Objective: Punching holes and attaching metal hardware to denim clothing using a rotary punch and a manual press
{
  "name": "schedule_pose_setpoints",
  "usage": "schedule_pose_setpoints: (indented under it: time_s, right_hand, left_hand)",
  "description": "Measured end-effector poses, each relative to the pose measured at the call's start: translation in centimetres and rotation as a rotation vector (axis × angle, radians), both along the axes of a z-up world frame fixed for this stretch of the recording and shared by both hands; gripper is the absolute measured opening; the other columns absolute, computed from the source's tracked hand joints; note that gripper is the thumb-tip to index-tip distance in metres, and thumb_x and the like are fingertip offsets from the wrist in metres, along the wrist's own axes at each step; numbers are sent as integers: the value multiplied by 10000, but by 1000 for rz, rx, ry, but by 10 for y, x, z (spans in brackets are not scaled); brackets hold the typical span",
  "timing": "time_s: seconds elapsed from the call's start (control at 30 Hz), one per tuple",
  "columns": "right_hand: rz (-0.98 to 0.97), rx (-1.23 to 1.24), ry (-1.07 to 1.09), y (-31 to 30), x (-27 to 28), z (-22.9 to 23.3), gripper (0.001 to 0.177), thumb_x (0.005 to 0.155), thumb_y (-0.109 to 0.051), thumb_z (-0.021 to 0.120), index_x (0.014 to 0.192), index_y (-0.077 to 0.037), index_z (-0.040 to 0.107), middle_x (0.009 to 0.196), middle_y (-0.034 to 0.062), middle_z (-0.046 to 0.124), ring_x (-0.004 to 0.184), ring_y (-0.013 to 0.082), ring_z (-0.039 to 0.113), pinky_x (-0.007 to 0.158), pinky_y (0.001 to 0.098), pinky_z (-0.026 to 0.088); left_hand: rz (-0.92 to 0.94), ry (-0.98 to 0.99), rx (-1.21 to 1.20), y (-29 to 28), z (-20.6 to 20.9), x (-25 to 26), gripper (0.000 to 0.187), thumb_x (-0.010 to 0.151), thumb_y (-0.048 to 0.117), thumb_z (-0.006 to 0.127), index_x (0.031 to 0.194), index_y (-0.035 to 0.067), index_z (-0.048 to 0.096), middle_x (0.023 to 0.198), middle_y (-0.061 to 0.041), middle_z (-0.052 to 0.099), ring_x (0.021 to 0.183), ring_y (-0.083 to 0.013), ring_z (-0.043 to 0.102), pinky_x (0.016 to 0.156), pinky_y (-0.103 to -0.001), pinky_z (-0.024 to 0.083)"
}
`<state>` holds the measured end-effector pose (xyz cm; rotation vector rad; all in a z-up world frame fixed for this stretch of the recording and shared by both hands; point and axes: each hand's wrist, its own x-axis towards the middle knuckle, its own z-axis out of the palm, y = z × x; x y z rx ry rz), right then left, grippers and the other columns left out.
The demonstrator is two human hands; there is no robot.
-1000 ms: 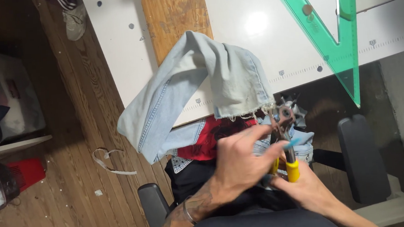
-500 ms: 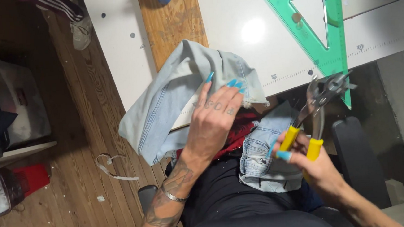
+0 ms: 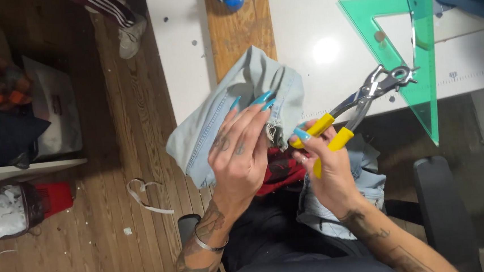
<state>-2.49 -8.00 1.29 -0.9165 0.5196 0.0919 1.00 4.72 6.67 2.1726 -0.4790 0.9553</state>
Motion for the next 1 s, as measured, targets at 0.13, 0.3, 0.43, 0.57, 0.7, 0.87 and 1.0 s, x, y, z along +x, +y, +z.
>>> schedule_pose_setpoints:
  time_s: [0.13, 0.3, 0.43, 0.57, 0.7, 0.87, 1.0]
  right_hand:
    - [-36, 108, -5, 14, 16, 33, 338, 723, -90, 601, 1027, -41, 459, 909, 64, 520, 782, 141, 539, 624, 255, 453]
    - [39, 528, -60, 18, 29, 48, 388, 739, -257, 592, 1061, -55, 518, 970, 101, 586, 811, 184, 547, 652, 305, 414]
    - [42, 452, 17, 20, 37, 9, 343, 726, -231, 600, 1015, -58, 538, 923, 98, 585, 808, 214, 574, 667, 377, 448]
    - [41, 376, 42, 23, 46, 38, 253, 715, -153, 590, 944, -54, 547, 867, 74, 596, 770, 209, 581, 680, 409, 466]
    - [59, 223, -119, 13, 67, 62, 232, 726, -70, 592, 955, -71, 553, 881, 41, 617, 794, 166, 621, 719, 352, 509]
    - [173, -49, -380, 9, 80, 85, 319, 713, 107, 582, 954, -78, 484, 870, 48, 545, 791, 170, 598, 700, 276, 527]
    - [390, -768, -310, 12, 72, 61, 271, 769, -108, 678, 892, -126, 437, 814, -21, 434, 760, 96, 415, 695, 216, 390]
  left_hand:
    - [55, -35, -22, 11, 16, 1, 149, 780, 14, 618, 910, 71, 665, 942, -60, 652, 850, -210, 649, 825, -346, 500]
    - [198, -144, 89, 27, 13, 3, 160, 798, 31, 598, 938, 77, 659, 978, -57, 645, 873, -209, 642, 823, -341, 503]
    - [201, -203, 104, 31, 11, 0, 145, 808, 51, 589, 933, 62, 662, 958, -85, 647, 833, -236, 647, 797, -385, 514]
    - [184, -249, 152, 37, 7, 1, 138, 811, 44, 581, 922, 54, 664, 956, -89, 651, 844, -231, 649, 818, -394, 500]
    - [186, -336, 216, 41, 7, 3, 171, 808, 43, 592, 969, 56, 648, 969, -108, 646, 840, -242, 640, 846, -430, 482]
    - [212, -392, 383, 47, 3, -7, 121, 836, 71, 583, 936, 65, 652, 971, -92, 643, 852, -199, 626, 863, -393, 470]
    - [165, -79, 442, 43, -28, -27, 116, 852, 18, 544, 895, 12, 651, 969, -106, 613, 878, -213, 590, 827, -366, 474]
